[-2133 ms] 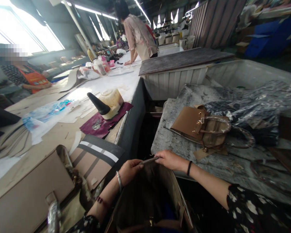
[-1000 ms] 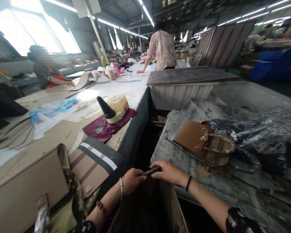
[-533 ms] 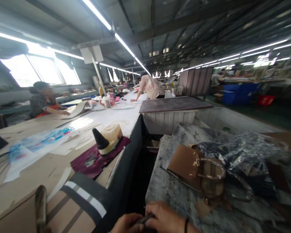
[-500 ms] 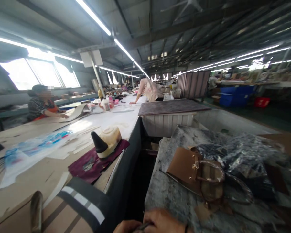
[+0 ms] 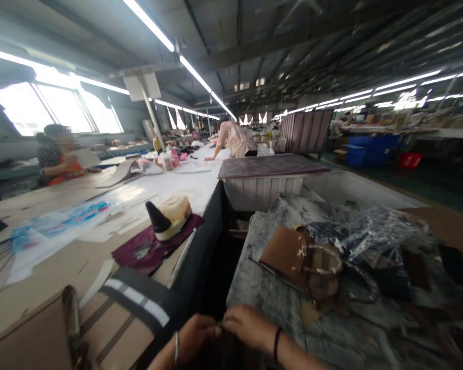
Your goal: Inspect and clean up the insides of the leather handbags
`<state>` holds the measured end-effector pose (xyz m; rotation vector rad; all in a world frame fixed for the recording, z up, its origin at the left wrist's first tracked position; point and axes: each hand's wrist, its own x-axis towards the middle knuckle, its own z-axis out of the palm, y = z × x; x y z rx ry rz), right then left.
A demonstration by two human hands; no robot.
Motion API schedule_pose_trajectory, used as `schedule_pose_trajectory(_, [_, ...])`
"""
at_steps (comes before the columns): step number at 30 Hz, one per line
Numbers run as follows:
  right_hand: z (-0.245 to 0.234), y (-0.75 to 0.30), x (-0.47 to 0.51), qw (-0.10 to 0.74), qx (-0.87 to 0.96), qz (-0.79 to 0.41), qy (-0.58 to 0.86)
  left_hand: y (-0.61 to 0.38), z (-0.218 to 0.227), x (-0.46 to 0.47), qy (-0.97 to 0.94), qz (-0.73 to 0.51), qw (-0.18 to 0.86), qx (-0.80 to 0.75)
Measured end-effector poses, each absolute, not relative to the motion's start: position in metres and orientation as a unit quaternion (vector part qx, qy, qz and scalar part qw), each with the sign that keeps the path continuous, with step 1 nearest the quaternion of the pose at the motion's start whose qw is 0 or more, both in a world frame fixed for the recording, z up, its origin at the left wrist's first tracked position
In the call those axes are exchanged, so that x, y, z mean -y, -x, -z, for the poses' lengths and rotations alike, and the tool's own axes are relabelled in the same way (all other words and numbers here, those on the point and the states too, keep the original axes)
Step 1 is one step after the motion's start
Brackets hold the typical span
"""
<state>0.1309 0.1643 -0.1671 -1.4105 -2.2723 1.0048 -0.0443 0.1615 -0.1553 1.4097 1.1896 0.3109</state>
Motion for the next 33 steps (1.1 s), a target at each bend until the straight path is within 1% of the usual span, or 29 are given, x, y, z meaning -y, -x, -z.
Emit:
schedule_pose_trajectory(4, [0.171,-0.136,-0.166,0.138,0.765,-0.379,0.502,0.055,0.165,-0.164,-0.520,-0.129,0.676,-0.506])
schedule_pose_trajectory(9, [0.170,-0.135,-0.167,0.144,0.765,-0.377,0.502,0.063,0.161,-0.160,-0.487,-0.121,0.706,-0.500])
schedule_pose_trajectory(14, [0.164,-0.133,-0.166,0.148,0.775,-0.385,0.478,0.064,0.159,-0.156,-0.504,-0.142,0.684,-0.507])
schedule_pose_trajectory(19, [0.165,-0.145,-0.161,0.162,0.754,-0.438,0.462,0.063,0.161,-0.154,-0.508,-0.149,0.673,-0.516])
schedule_pose_trajectory(23, [0.168,-0.155,-0.155,0.164,0.718,-0.471,0.485,0.062,0.164,-0.153,-0.507,-0.152,0.663,-0.529])
schedule_pose_trajectory(28, [0.169,-0.158,-0.152,0.167,0.702,-0.467,0.511,0.058,0.163,-0.155,-0.528,-0.150,0.631,-0.548])
schedule_pose_trajectory(33, [0.170,-0.164,-0.153,0.160,0.707,-0.466,0.507,0.053,0.160,-0.157,-0.558,-0.147,0.596,-0.559])
